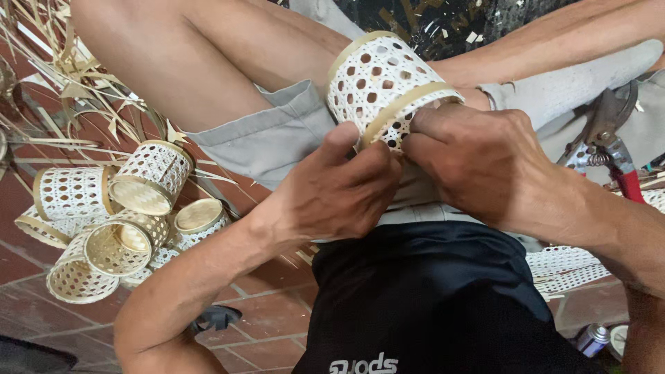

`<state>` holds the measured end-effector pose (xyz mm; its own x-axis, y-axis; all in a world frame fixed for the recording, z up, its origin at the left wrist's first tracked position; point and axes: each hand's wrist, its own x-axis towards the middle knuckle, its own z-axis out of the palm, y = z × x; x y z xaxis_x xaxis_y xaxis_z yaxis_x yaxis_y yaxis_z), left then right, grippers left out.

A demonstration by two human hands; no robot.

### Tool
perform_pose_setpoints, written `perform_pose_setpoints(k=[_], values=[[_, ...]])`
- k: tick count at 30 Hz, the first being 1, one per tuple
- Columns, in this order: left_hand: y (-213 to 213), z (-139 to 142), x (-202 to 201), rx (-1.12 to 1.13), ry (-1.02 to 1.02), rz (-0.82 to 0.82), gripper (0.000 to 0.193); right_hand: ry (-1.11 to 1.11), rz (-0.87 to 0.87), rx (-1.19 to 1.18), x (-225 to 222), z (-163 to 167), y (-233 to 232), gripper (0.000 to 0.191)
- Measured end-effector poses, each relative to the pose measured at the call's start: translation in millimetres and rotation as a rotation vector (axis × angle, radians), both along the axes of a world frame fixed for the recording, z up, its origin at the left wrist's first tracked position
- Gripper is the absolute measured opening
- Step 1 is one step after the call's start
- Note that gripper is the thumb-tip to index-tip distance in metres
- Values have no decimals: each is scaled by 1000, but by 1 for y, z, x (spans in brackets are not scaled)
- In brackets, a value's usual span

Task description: The person sits cross-legged on the floor and weaves thin bamboo strips into small cylindrical baskets. They use pliers to trim strips and a hammer to tap them into place, then attach a circular bamboo base to complete the basket.

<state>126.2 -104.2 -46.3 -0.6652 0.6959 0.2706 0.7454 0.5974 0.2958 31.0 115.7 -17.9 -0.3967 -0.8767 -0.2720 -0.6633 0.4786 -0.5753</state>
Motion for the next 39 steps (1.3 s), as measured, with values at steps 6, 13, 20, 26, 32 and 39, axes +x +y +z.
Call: perform_pose_setpoints(k=[6,13,20,26,32,39], values=[[4,-5,6,7,-33,45,21,-31,25,-86,-10,8,-3,33],[18,-3,5,-16,3,-4,25,-181,-37,129,1,12,1,49],[1,8,-15,90,-72,139,25,132,-256,-292,-17,9,48,23],[-1,15,-43,143,-150,141,20,-99,-638,-378,-27,-32,80,7],[-9,15,-77,317,-268,86,10,43,-461,-437,-59,-42,59,5],[-16,10,-108,361,-514,99,7,584,-49,-147,-102,-28,-17,28]])
